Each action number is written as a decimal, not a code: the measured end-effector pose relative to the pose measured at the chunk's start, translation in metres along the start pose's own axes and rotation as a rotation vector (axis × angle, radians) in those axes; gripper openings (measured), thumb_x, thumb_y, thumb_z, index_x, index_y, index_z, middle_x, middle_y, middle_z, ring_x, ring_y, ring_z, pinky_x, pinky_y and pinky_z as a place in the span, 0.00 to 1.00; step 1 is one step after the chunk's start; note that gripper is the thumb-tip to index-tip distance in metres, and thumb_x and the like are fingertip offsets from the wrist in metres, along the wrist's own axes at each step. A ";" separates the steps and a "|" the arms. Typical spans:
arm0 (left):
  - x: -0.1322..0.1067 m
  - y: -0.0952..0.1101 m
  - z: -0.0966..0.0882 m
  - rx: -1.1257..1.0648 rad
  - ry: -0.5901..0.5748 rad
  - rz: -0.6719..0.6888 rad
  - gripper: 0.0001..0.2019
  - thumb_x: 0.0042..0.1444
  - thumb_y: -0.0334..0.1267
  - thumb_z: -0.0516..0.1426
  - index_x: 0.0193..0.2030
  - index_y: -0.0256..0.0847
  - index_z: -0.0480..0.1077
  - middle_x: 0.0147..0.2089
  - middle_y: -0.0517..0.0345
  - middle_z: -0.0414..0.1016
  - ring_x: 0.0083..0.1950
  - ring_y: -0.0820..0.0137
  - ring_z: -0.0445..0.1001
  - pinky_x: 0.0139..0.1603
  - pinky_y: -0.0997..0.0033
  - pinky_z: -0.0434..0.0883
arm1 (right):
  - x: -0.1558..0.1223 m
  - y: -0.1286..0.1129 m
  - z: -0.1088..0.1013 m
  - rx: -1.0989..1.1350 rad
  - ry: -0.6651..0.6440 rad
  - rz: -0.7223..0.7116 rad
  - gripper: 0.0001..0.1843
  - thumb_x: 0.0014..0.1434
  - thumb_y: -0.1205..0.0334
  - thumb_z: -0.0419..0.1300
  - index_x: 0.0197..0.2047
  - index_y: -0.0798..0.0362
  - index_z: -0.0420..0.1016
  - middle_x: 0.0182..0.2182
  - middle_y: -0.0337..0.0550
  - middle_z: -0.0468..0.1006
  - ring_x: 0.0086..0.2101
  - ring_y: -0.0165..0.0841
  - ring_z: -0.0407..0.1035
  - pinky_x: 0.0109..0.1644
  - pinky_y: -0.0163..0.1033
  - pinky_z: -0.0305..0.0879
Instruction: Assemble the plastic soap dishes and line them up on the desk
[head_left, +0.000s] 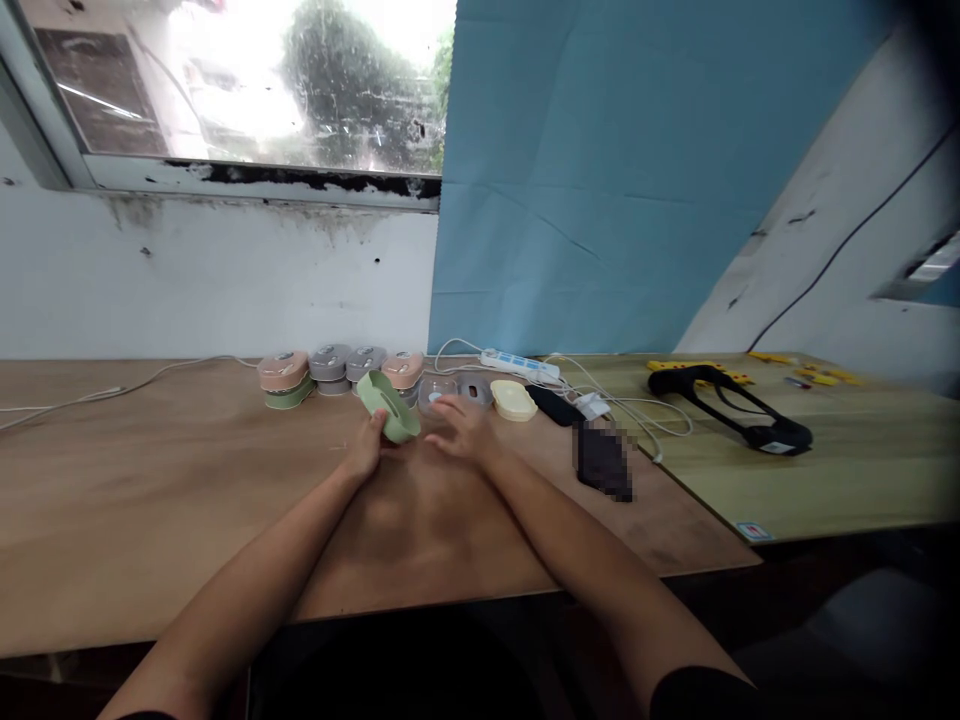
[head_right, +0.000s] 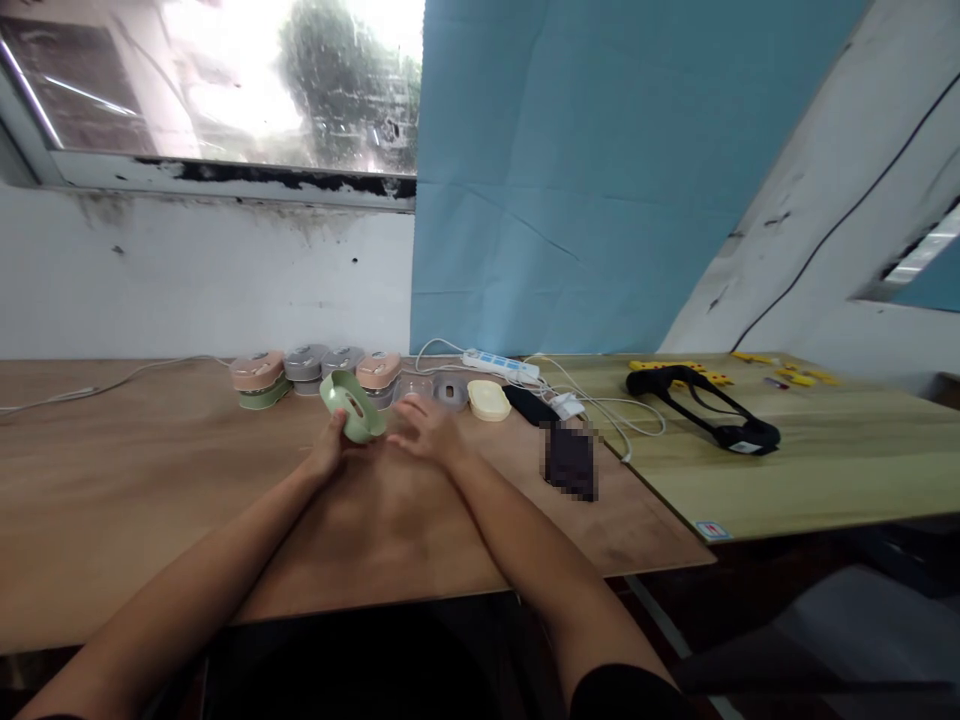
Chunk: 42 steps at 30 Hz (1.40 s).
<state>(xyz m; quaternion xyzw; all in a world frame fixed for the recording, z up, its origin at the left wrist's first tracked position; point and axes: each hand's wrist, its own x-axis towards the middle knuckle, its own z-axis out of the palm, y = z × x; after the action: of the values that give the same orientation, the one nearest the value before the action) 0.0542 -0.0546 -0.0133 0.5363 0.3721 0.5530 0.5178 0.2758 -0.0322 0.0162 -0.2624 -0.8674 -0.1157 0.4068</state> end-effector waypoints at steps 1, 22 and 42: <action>0.000 0.000 0.001 -0.054 -0.032 0.005 0.37 0.56 0.66 0.47 0.58 0.33 0.65 0.47 0.43 0.77 0.45 0.56 0.76 0.44 0.57 0.72 | 0.001 -0.009 0.008 0.027 -0.022 -0.065 0.24 0.58 0.46 0.59 0.53 0.51 0.70 0.49 0.51 0.74 0.48 0.39 0.69 0.51 0.44 0.68; -0.005 0.013 -0.010 0.744 -0.155 0.238 0.27 0.64 0.54 0.45 0.59 0.38 0.67 0.53 0.46 0.76 0.55 0.58 0.73 0.58 0.57 0.65 | -0.030 0.074 0.003 -0.272 -0.082 0.639 0.21 0.62 0.68 0.47 0.54 0.50 0.72 0.47 0.50 0.70 0.42 0.39 0.68 0.42 0.40 0.66; -0.007 0.017 -0.011 0.825 -0.206 0.257 0.27 0.64 0.54 0.42 0.54 0.39 0.72 0.50 0.46 0.77 0.54 0.57 0.73 0.58 0.57 0.65 | -0.023 0.065 0.004 -0.451 -0.061 0.639 0.17 0.58 0.65 0.53 0.48 0.51 0.78 0.39 0.50 0.69 0.42 0.41 0.60 0.49 0.46 0.57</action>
<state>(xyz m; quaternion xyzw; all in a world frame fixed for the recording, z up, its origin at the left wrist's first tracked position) 0.0402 -0.0628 0.0003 0.7925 0.4382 0.3617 0.2217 0.3218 0.0154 -0.0048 -0.6052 -0.7066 -0.1630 0.3285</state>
